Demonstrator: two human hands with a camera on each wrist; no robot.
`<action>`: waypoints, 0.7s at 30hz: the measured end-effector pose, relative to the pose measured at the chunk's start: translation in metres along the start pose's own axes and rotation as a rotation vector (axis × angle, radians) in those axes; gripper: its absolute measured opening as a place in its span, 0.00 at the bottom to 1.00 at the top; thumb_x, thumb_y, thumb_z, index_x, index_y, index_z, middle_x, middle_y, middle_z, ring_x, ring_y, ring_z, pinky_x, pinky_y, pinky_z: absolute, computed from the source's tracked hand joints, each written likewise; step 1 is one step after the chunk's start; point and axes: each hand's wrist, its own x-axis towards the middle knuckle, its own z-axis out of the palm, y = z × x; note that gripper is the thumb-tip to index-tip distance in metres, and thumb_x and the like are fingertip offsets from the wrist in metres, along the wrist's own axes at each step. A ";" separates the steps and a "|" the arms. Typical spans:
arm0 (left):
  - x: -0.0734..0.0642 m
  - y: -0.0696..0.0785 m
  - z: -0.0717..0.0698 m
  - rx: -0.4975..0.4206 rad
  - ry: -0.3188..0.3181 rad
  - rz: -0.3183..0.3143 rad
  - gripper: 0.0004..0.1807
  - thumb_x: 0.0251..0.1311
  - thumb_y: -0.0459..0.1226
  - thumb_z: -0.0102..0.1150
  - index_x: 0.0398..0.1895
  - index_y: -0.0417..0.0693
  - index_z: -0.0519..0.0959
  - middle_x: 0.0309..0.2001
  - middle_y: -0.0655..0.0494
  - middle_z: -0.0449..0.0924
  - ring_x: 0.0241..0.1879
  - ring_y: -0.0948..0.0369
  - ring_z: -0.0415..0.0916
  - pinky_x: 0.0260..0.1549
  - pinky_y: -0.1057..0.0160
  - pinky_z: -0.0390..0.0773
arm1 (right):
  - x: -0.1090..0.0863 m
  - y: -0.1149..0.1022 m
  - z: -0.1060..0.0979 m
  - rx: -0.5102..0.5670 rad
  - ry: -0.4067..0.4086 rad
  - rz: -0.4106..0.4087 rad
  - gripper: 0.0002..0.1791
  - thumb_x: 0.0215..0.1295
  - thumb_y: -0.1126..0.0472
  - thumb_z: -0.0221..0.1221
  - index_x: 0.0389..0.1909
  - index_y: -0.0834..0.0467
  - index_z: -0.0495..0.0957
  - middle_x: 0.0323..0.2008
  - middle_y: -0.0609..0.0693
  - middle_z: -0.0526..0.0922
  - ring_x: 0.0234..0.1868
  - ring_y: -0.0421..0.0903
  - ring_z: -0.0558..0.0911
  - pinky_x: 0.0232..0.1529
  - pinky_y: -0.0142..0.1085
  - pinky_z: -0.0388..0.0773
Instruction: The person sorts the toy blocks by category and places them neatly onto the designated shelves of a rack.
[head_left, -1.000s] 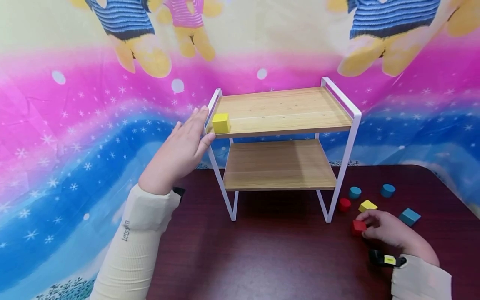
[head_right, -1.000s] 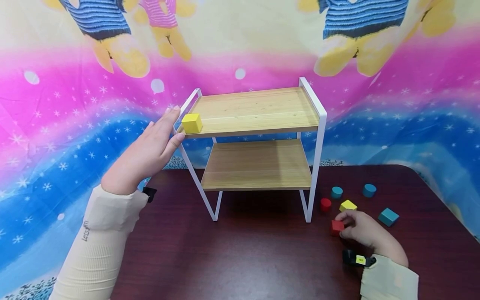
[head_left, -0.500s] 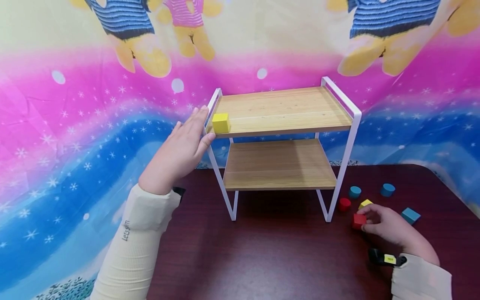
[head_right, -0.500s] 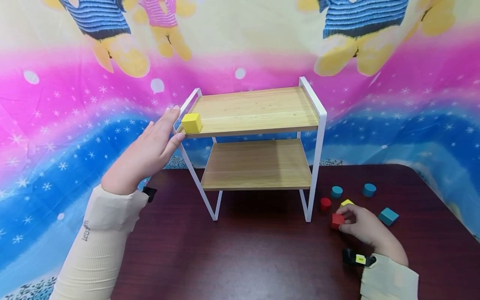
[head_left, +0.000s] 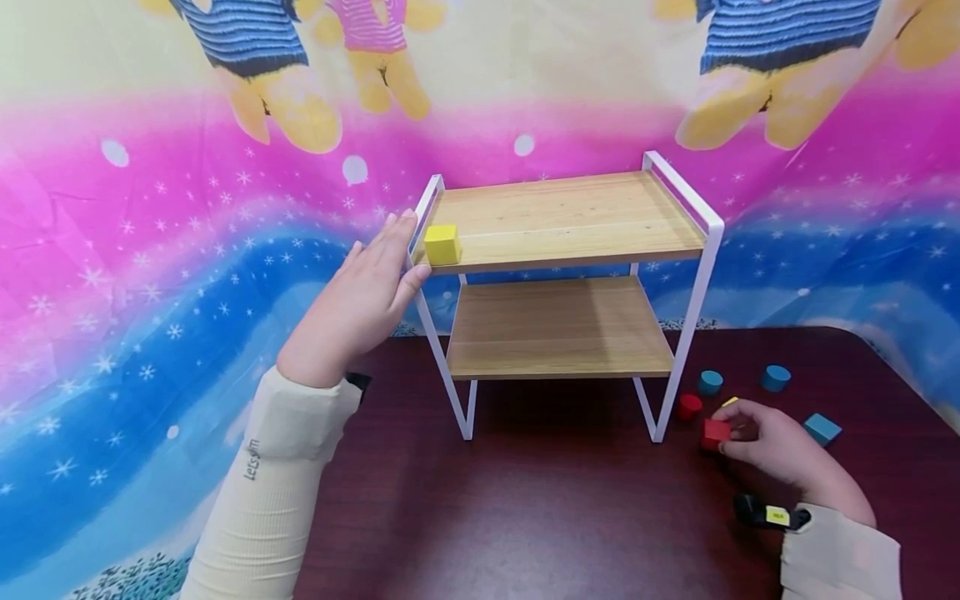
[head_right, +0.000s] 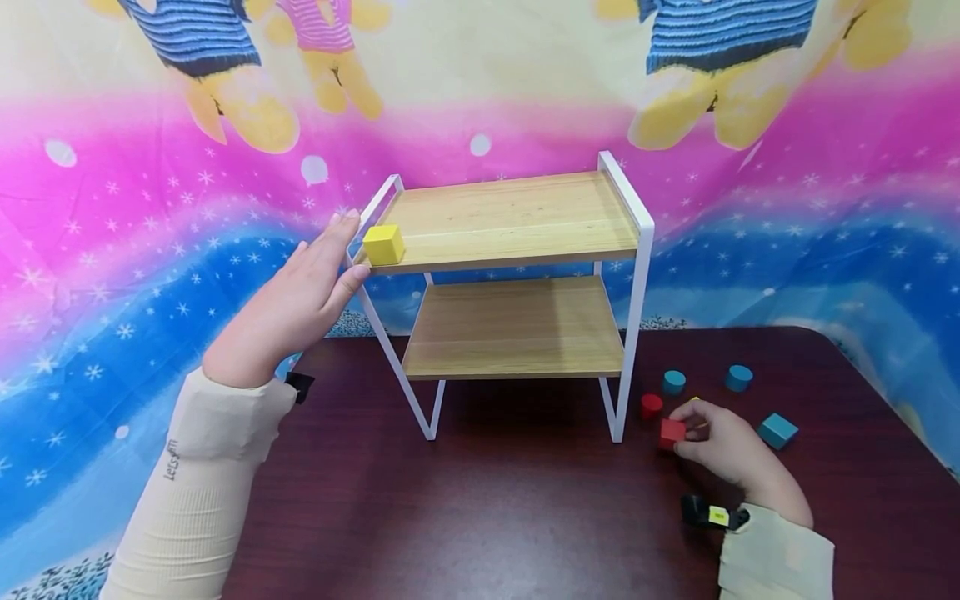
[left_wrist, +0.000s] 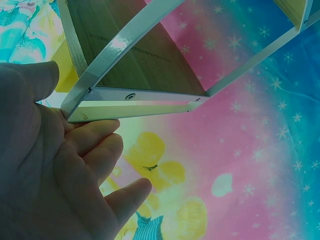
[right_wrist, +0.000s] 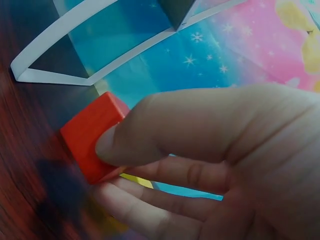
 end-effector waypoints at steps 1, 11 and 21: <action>0.000 0.000 0.000 0.001 0.001 0.001 0.40 0.78 0.54 0.41 0.83 0.52 0.39 0.82 0.51 0.43 0.81 0.55 0.36 0.77 0.43 0.39 | 0.000 0.000 -0.001 0.000 0.003 -0.005 0.23 0.57 0.66 0.71 0.52 0.66 0.77 0.46 0.65 0.82 0.43 0.57 0.82 0.42 0.55 0.84; 0.001 0.000 0.001 -0.002 0.006 0.007 0.40 0.78 0.54 0.41 0.83 0.52 0.40 0.82 0.51 0.43 0.81 0.54 0.36 0.76 0.43 0.40 | -0.005 -0.010 -0.002 0.014 0.021 -0.021 0.24 0.59 0.62 0.71 0.55 0.63 0.77 0.48 0.65 0.82 0.45 0.59 0.82 0.42 0.56 0.84; 0.000 0.000 0.002 -0.005 0.004 0.000 0.40 0.78 0.53 0.41 0.83 0.52 0.40 0.82 0.51 0.43 0.81 0.54 0.36 0.77 0.43 0.39 | -0.010 -0.022 -0.003 0.067 0.093 -0.048 0.28 0.60 0.61 0.71 0.60 0.63 0.75 0.53 0.69 0.79 0.47 0.61 0.82 0.40 0.51 0.86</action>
